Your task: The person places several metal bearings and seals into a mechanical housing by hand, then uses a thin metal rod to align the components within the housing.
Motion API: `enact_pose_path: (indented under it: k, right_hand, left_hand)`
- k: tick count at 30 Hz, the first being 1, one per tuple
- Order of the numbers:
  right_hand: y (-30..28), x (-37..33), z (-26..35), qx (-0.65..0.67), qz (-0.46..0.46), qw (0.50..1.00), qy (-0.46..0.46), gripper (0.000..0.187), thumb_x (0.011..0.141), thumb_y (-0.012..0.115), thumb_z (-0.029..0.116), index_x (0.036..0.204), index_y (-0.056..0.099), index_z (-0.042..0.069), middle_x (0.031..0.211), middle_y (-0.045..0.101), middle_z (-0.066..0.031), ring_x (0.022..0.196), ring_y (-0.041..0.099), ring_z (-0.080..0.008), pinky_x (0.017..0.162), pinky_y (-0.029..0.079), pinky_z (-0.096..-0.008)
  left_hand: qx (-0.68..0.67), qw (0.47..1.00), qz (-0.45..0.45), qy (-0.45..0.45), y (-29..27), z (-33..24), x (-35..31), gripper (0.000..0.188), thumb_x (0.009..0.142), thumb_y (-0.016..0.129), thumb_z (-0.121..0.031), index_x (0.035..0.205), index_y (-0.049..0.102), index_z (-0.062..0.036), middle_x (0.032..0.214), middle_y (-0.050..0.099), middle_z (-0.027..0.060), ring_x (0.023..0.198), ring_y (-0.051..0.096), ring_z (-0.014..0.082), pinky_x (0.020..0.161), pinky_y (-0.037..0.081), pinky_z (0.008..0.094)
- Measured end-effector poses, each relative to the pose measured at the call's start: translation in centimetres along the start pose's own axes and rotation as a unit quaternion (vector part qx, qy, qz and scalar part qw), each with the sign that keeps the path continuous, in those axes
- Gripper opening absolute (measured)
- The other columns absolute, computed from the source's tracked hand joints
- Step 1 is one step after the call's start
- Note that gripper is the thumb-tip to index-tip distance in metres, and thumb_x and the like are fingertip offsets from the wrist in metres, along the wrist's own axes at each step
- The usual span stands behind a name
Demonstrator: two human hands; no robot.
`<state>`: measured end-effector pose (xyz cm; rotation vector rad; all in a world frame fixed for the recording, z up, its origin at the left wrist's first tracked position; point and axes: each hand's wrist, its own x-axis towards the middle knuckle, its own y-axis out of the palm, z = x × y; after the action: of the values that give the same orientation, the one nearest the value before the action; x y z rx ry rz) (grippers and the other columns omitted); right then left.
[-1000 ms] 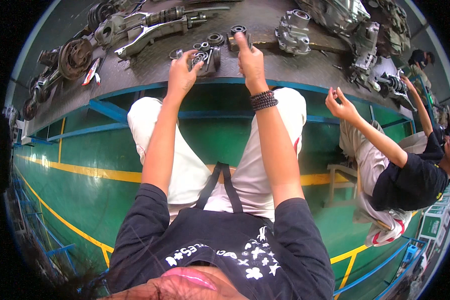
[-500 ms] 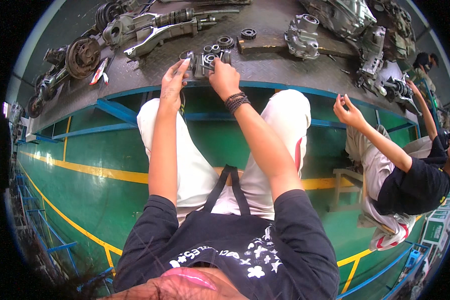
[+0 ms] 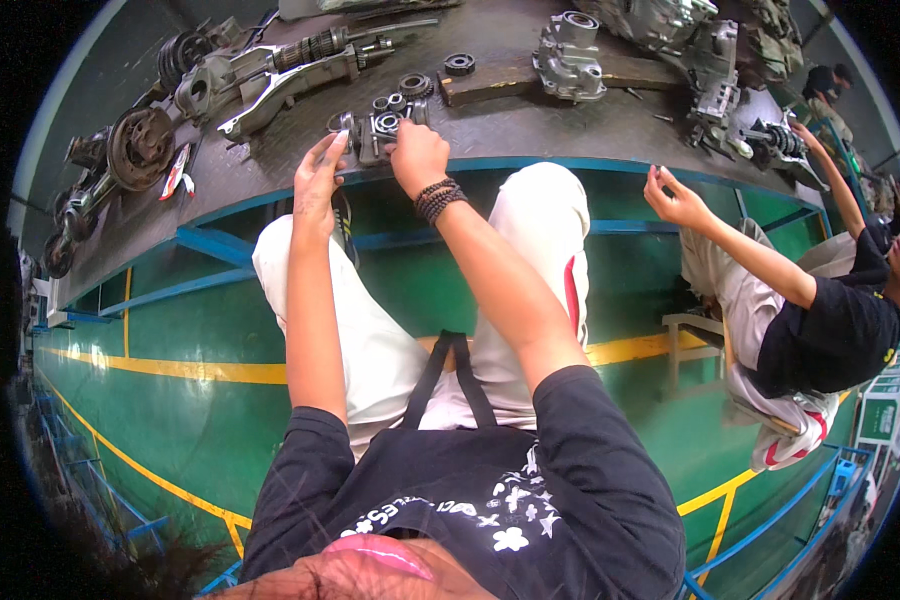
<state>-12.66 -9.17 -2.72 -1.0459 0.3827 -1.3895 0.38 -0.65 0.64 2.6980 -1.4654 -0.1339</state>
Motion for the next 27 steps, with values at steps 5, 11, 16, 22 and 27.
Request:
enact_pose_path:
  k: [5, 11, 16, 22, 27]
  right_hand:
    - [0.5, 0.1, -0.5, -0.007, -0.021, 1.000, -0.015, 0.027, 0.082, 0.077, 0.029, 0.088, 0.065, 0.006, 0.083, 0.071, -0.0167, 0.081, 0.070, -0.0370, 0.071, 0.054, -0.0490]
    - [-1.0, 0.3, 0.9, 0.051, -0.017, 0.997, 0.054, 0.033, 0.085, 0.074, 0.035, 0.090, 0.067, 0.003, 0.084, 0.071, -0.0184, 0.084, 0.070, -0.0368, 0.074, 0.055, -0.0476]
    - [-5.0, 1.5, 0.6, 0.295, -0.087, 0.951, 0.027, 0.040, 0.085, 0.076, 0.036, 0.095, 0.069, -0.002, 0.087, 0.072, -0.0207, 0.083, 0.071, -0.0357, 0.073, 0.054, -0.0401]
    - [-10.7, 0.4, -3.1, 0.381, -0.163, 0.910, 0.009, 0.028, 0.090, 0.076, 0.024, 0.095, 0.068, -0.003, 0.081, 0.073, -0.0099, 0.073, 0.066, -0.0115, 0.065, 0.051, -0.0294]
    - [-16.2, -3.0, -6.1, 0.401, -0.206, 0.893, 0.003, 0.025, 0.092, 0.074, 0.022, 0.094, 0.067, -0.002, 0.074, 0.063, 0.0036, 0.067, 0.051, -0.0041, 0.060, 0.042, -0.0214]
  left_hand:
    - [0.005, 1.000, 0.002, 0.002, 0.5, 0.2, 0.1, 0.050, 0.080, 0.084, -0.036, 0.118, 0.068, -0.0086, 0.099, 0.067, -0.0019, 0.081, 0.057, 0.0069, 0.070, 0.043, 0.0225]
    - [0.013, 1.000, -0.003, 0.006, 0.8, 1.1, 0.3, 0.050, 0.080, 0.084, -0.036, 0.118, 0.067, -0.0088, 0.098, 0.067, -0.0006, 0.082, 0.057, 0.0073, 0.070, 0.043, 0.0223]
    - [0.084, 0.985, -0.010, 0.148, 2.1, 1.9, 0.8, 0.050, 0.080, 0.083, -0.030, 0.117, 0.063, -0.0019, 0.105, 0.072, 0.0100, 0.093, 0.062, 0.0150, 0.084, 0.049, 0.0293]
    - [0.399, 0.867, -0.036, 0.297, 5.3, 3.3, 0.7, 0.044, 0.079, 0.079, -0.032, 0.115, 0.066, -0.0096, 0.107, 0.072, 0.0091, 0.097, 0.064, 0.0296, 0.088, 0.050, 0.0407]
    - [0.476, 0.827, -0.044, 0.295, 5.0, 4.9, 1.6, 0.037, 0.085, 0.074, -0.032, 0.113, 0.068, -0.0088, 0.108, 0.071, 0.0129, 0.100, 0.064, 0.0348, 0.088, 0.051, 0.0448]
